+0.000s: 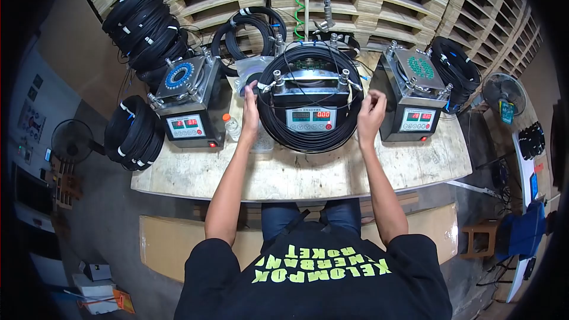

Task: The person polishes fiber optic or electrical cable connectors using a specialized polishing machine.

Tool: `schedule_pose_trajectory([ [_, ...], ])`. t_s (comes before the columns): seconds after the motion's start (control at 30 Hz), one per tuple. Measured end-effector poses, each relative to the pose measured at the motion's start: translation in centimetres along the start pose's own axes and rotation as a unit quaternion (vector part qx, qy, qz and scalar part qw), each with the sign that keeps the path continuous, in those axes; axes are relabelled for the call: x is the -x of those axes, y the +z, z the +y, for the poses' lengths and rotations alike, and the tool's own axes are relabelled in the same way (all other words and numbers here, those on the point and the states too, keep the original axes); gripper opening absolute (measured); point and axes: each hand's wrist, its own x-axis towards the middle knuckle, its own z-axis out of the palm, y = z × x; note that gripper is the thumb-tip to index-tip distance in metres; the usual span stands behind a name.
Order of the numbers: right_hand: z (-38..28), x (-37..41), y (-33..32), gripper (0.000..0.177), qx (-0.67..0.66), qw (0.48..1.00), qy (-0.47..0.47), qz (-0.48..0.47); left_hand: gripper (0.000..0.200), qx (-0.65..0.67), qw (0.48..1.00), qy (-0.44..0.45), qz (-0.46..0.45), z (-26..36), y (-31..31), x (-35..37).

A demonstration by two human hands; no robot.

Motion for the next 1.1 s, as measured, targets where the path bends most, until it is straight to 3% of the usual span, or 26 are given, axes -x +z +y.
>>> schedule_pose_trajectory([
  [0.03, 0.8, -1.4, 0.4, 0.022, 0.006, 1.000, -0.018, 0.014, 0.076, -0.016, 1.000, 0.012, 0.006, 0.2, 0.1, -0.7],
  [0.1, 4.5, -3.8, 1.9, 0.035, -0.023, 0.999, 0.006, -0.046, 0.076, -0.049, 0.998, 0.035, 0.016, 0.5, 0.6, -1.8],
  [0.13, 4.8, -4.4, 2.4, 0.042, -0.037, 0.996, 0.018, -0.076, 0.078, -0.079, 0.991, 0.055, 0.088, 0.8, 1.9, -1.6],
  [0.17, 5.1, -4.8, 2.7, 0.061, -0.046, 0.989, 0.049, -0.130, 0.077, -0.081, 0.991, 0.037, 0.099, 0.9, 2.3, -1.5],
  [0.23, 5.6, -5.2, 3.5, 0.068, -0.024, 0.975, 0.114, -0.190, 0.076, -0.085, 0.989, 0.001, 0.121, 0.4, 2.5, -1.7],
  [0.37, 7.2, -5.1, 4.2, 0.067, -0.098, 0.965, 0.143, -0.197, 0.064, 0.075, 0.992, 0.010, 0.098, -1.4, 2.4, -2.2],
  [0.6, 8.8, -4.7, 5.0, 0.059, -0.071, 0.978, 0.118, -0.155, 0.055, 0.116, 0.982, 0.018, 0.146, 0.5, 4.3, -0.7],
  [0.7, 9.2, -4.9, 4.4, 0.055, -0.052, 0.975, 0.112, -0.183, 0.051, 0.020, 0.991, 0.048, 0.124, 0.2, 3.3, -0.3],
  [0.73, 8.9, -5.0, 3.9, 0.053, -0.043, 0.973, 0.113, -0.198, 0.048, -0.033, 0.985, 0.093, 0.142, 0.0, 3.0, -0.3],
  [0.8, 7.9, -4.9, 4.1, 0.048, -0.077, 0.986, 0.038, -0.140, 0.043, -0.138, 0.957, 0.182, 0.176, -0.3, 2.2, -0.4],
  [0.83, 6.6, -4.8, 3.8, 0.046, -0.093, 0.990, 0.001, -0.110, 0.040, -0.159, 0.958, 0.161, 0.175, -0.3, 1.5, -0.4],
  [0.87, 5.5, -5.4, 2.6, 0.040, -0.089, 0.982, 0.022, -0.168, 0.037, -0.180, 0.958, 0.139, 0.173, -0.3, 0.7, -0.2],
  [0.93, 4.8, -6.5, 1.7, 0.036, -0.093, 0.976, 0.062, -0.187, 0.030, -0.234, 0.952, 0.137, 0.146, 0.8, 0.3, 0.4],
  [1.1, 3.4, -8.8, 2.0, 0.032, -0.135, 0.958, 0.083, -0.240, 0.025, -0.210, 0.976, 0.047, 0.035, 2.3, -1.5, -0.5],
])
